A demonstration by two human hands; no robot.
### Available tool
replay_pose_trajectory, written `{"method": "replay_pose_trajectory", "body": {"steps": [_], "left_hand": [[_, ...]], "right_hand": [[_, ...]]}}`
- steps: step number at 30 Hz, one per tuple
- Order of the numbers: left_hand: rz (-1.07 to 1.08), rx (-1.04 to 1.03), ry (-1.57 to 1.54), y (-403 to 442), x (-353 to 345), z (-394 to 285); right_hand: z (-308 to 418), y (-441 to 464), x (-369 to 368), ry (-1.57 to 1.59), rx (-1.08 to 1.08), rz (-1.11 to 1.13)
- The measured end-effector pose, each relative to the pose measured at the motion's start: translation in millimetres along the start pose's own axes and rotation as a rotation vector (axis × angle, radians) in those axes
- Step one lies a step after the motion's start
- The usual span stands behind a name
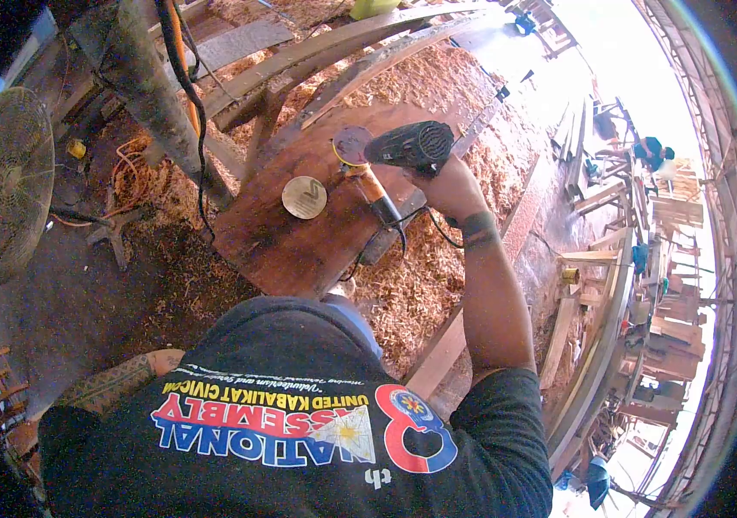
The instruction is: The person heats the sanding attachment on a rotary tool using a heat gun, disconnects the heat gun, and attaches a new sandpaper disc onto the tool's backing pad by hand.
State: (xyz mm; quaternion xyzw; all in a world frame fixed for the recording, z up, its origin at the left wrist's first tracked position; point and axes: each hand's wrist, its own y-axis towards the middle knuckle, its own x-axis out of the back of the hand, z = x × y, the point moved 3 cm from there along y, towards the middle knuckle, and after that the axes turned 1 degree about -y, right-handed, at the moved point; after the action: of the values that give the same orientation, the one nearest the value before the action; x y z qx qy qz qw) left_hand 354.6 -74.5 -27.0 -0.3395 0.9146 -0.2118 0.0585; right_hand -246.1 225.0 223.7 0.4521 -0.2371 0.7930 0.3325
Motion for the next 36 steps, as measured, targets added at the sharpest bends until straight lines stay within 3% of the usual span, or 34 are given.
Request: {"method": "replay_pose_trajectory", "body": {"steps": [13,19,28,35,36], "left_hand": [[-0.039,0.033,-0.087,-5,-5,2],[-0.059,0.024,-0.032,-3,-3,-1],[-0.115,-0.056,-0.05,-5,2,-20],[-0.105,-0.152,0.204,2,-10,-2],[-0.115,-0.109,0.077,1,-11,3]], "right_hand": [[6,16,-5,0.047,0.038,0.005],[25,27,-5,0.056,0.166,0.018],[42,43,-2,-0.034,0.042,0.047],[47,58,0,-0.096,0.056,0.032],[45,61,0,-0.105,0.058,0.021]]}}
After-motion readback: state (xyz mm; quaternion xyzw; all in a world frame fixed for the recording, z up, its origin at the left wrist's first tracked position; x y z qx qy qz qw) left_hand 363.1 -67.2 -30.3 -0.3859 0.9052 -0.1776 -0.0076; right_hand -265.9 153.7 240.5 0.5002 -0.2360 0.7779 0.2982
